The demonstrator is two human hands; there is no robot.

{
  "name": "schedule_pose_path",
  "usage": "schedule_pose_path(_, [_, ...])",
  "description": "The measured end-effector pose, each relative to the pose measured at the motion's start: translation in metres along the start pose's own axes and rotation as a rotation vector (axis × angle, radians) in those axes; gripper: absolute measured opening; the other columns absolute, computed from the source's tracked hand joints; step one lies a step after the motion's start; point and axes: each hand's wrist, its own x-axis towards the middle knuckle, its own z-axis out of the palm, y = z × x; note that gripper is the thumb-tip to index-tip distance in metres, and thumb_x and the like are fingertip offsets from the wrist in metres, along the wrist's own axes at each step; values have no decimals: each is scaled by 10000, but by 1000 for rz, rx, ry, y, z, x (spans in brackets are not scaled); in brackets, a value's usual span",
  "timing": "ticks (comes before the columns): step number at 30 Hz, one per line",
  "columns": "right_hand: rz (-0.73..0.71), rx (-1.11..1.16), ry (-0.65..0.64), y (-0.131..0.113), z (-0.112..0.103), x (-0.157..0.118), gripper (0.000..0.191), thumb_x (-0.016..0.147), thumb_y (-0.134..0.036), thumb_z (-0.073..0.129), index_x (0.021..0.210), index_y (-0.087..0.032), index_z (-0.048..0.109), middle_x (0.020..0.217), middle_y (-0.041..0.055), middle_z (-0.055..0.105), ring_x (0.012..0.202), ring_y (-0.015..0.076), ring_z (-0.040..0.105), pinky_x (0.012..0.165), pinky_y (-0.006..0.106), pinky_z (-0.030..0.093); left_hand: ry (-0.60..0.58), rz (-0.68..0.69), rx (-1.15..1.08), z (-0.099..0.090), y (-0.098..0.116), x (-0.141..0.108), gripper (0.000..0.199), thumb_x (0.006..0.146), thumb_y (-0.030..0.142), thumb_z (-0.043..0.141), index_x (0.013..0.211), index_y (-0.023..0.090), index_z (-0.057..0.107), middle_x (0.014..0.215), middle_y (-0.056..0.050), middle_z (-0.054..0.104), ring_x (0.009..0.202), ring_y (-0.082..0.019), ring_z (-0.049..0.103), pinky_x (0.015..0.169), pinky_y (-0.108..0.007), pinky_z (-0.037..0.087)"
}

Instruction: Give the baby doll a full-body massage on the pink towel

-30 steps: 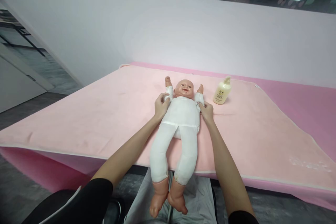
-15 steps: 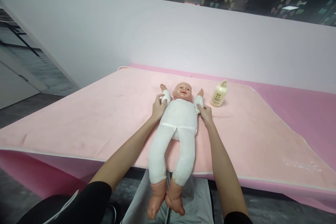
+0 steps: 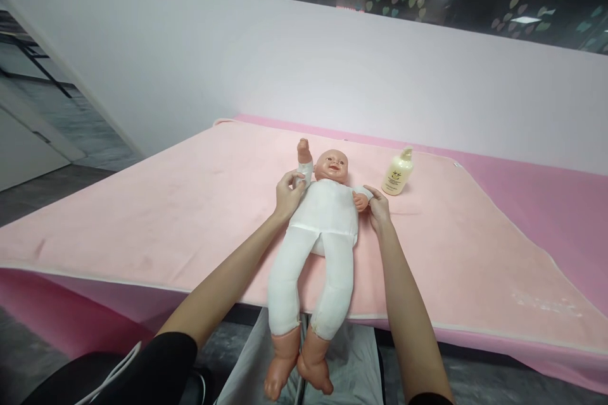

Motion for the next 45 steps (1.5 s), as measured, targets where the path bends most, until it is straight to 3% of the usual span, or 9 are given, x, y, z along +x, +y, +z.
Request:
schedule_pose_path(6, [-77, -80, 41, -1, 9, -6, 396, 516, -212, 678, 911, -182, 662, 810, 15, 669, 634, 103, 571, 537, 224, 455, 3, -208, 4, -2, -9, 4, 203, 724, 214, 521, 912, 190, 593, 981, -39, 653, 868, -179, 585, 794, -295, 436])
schedule_pose_path(12, [-134, -399, 27, 3, 13, -8, 192, 662, -328, 542, 777, -185, 598, 481, -70, 465, 378, 91, 393, 381, 227, 324, -37, -253, 77, -1, -15, 3, 222, 752, 257, 507, 955, 201, 578, 1022, -52, 647, 888, -201, 583, 788, -317, 427])
schedule_pose_path(17, [-210, -621, 30, 6, 11, -2, 242, 692, -392, 510, 742, -170, 593, 630, 3, 593, 585, 142, 505, 516, 239, 372, -76, -248, 126, -2, -16, 3, 254, 774, 281, 481, 1000, 207, 570, 1068, -60, 642, 928, -219, 588, 810, -339, 437])
schedule_pose_path(21, [-134, -735, 33, 6, 8, 3, 296, 696, -431, 504, 716, -152, 601, 669, 43, 623, 645, 173, 538, 545, 254, 366, -140, -288, 183, -3, -17, 3, 348, 801, 296, 453, 1123, 199, 540, 1147, -91, 621, 1018, -256, 579, 859, -385, 434])
schedule_pose_path(27, [-31, -564, 26, 4, 7, 0, 250, 663, -415, 595, 712, -171, 587, 499, -20, 511, 470, 118, 456, 445, 234, 338, -91, -217, 113, -2, -17, 0, 377, 803, 252, 461, 1178, 239, 492, 1224, -66, 577, 1112, -234, 537, 925, -377, 414])
schedule_pose_path(30, [-1, -342, 35, 1, 8, -4, 203, 620, -356, 636, 709, -179, 587, 514, -35, 516, 427, 94, 429, 414, 231, 350, 54, -97, 53, 0, -14, -2, 279, 777, 210, 484, 1054, 242, 490, 1031, -35, 608, 930, -185, 573, 820, -318, 445])
schedule_pose_path(33, [23, -126, 10, -3, 10, -6, 223, 577, -256, 625, 788, -184, 639, 663, -5, 623, 530, 102, 527, 483, 235, 434, 160, 4, 22, 2, -11, -2, 125, 710, 136, 513, 768, 222, 442, 778, 8, 539, 726, -145, 526, 692, -264, 435])
schedule_pose_path(38, [39, 17, 44, -8, 15, -10, 344, 565, -230, 589, 898, -186, 663, 743, 6, 657, 567, 87, 553, 470, 194, 427, 69, 173, 14, 3, -6, -3, 123, 698, 98, 503, 670, 207, 454, 910, -35, 578, 910, -172, 545, 802, -285, 436])
schedule_pose_path(45, [-70, -328, 70, -1, 17, -10, 152, 595, -285, 519, 698, -186, 569, 460, -73, 450, 375, 79, 391, 352, 208, 318, -14, -95, 163, 0, -9, -3, 214, 830, 275, 467, 1015, 209, 554, 1071, -60, 627, 978, -200, 571, 879, -322, 425])
